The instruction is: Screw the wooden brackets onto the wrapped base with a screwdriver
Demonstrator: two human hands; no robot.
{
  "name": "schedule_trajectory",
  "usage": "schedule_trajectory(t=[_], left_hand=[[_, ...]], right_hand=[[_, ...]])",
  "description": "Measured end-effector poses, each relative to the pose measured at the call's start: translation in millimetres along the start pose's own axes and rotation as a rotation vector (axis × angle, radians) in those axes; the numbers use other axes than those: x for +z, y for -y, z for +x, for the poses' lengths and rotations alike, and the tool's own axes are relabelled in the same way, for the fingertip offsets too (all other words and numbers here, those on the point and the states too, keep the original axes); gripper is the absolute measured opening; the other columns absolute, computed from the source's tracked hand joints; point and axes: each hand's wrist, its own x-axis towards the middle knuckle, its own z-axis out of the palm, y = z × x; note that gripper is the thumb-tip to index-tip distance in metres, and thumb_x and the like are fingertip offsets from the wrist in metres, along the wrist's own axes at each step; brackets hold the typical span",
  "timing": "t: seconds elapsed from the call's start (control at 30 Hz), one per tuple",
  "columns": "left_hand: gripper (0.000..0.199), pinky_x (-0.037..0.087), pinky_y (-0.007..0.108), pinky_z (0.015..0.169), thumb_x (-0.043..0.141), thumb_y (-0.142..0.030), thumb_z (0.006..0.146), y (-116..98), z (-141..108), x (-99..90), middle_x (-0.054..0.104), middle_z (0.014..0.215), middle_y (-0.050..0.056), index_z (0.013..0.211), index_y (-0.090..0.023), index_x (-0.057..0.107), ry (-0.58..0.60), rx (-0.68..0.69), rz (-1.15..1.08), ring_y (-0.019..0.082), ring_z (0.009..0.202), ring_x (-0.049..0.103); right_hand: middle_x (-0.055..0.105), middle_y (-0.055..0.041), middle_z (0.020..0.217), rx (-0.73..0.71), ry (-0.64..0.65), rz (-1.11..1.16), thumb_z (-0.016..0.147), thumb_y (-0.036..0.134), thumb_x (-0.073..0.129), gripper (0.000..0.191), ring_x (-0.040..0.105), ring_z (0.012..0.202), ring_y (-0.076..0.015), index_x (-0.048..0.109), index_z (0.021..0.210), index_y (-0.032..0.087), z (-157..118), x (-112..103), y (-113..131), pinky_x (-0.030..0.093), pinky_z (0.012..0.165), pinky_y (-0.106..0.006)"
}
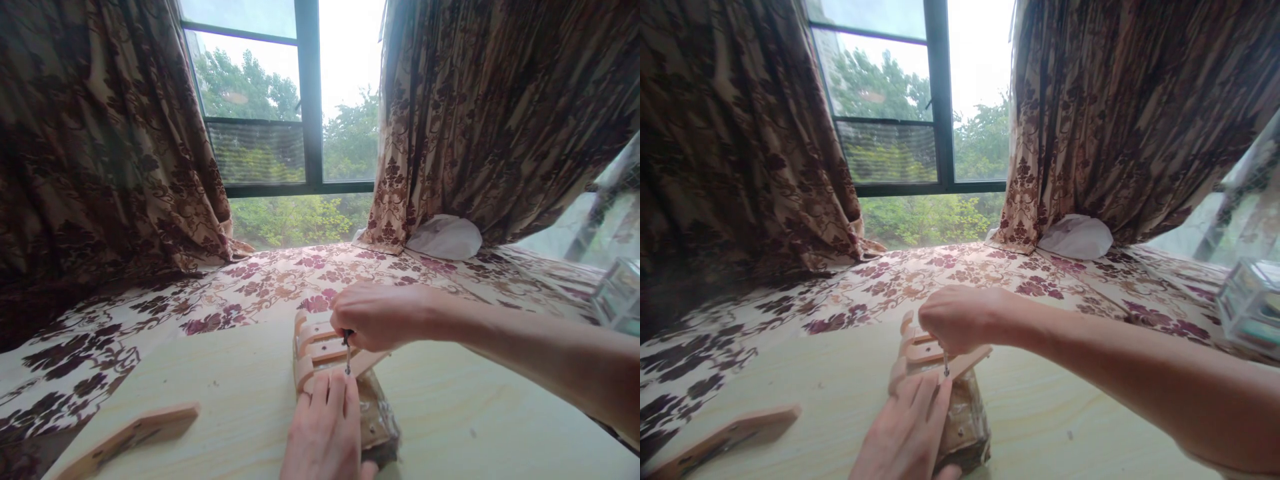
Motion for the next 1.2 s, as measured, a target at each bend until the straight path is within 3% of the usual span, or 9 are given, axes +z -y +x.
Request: schedule_trajectory(t=[0.3, 0.47, 0.67, 0.97, 1.07, 1.2], left_hand=[[0.077, 0.035, 0.041, 0.105, 0.067, -0.035, 0.072, -2.3, -2.3, -9.1, 0.041, 0.14, 0.018, 0.139, -0.011, 0.036, 0.071, -0.076, -0.08, 0.033, 0.127, 0.037], [0.076, 0.037, 0.042, 0.104, 0.068, -0.034, 0.071, -5.4, -2.9, -10.7, 0.044, 0.136, 0.018, 0.137, -0.01, 0.039, 0.065, -0.072, -0.054, 0.032, 0.125, 0.04], [0.074, 0.038, 0.044, 0.102, 0.067, -0.034, 0.072, -4.2, -1.8, -0.1, 0.043, 0.137, 0.019, 0.136, -0.009, 0.04, 0.009, -0.035, -0.015, 0.033, 0.124, 0.04], [0.073, 0.038, 0.042, 0.103, 0.068, -0.032, 0.07, -2.4, -2.8, 4.9, 0.046, 0.136, 0.018, 0.134, -0.008, 0.043, -0.044, -0.026, 0.027, 0.033, 0.123, 0.042], [0.073, 0.038, 0.041, 0.104, 0.067, -0.034, 0.071, -2.7, -3.1, 3.6, 0.046, 0.137, 0.018, 0.135, -0.008, 0.042, -0.042, -0.023, 0.037, 0.032, 0.123, 0.043], [0.073, 0.039, 0.042, 0.103, 0.066, -0.036, 0.073, -2.3, -2.5, 1.7, 0.046, 0.137, 0.017, 0.136, -0.008, 0.041, -0.023, -0.012, 0.034, 0.033, 0.122, 0.044]], right_hand=[[0.065, -0.0097, 0.065, -0.026, -0.091, -0.04, 0.076, 0.014, 0.052, 0.02, 0.03, 0.049, -0.0121, 0.071, 0.071, 0.01, -0.9, 0.0, 5.5, 0.024, 0.046, -0.027], [0.066, -0.0111, 0.07, 0.011, -0.041, -0.024, 0.072, 0.013, 0.055, 0.016, 0.04, 0.053, -0.0119, 0.071, 0.072, 0.009, -0.7, -0.3, 4.6, 0.028, 0.048, -0.026], [0.069, -0.0093, 0.083, 0.106, 0.052, 0.142, 0.072, 0.016, 0.055, 0.025, 0.054, 0.069, -0.0149, 0.073, 0.089, 0.012, -1.3, -2.3, -4.4, 0.034, 0.056, -0.024], [0.067, -0.0064, 0.089, 0.141, 0.139, 0.231, 0.068, 0.013, 0.055, 0.032, 0.056, 0.077, -0.0155, 0.07, 0.096, 0.016, -0.6, -6.6, -10.4, 0.037, 0.061, -0.022], [0.067, -0.0055, 0.082, 0.163, 0.153, 0.247, 0.069, 0.022, 0.06, 0.026, 0.054, 0.072, -0.0149, 0.07, 0.091, 0.015, 1.4, -3.1, -14.6, 0.036, 0.059, -0.022], [0.066, -0.0038, 0.08, 0.22, 0.183, 0.304, 0.068, 0.031, 0.063, 0.032, 0.053, 0.067, -0.0141, 0.069, 0.095, 0.016, -0.2, -0.3, -20.3, 0.035, 0.055, -0.022]])
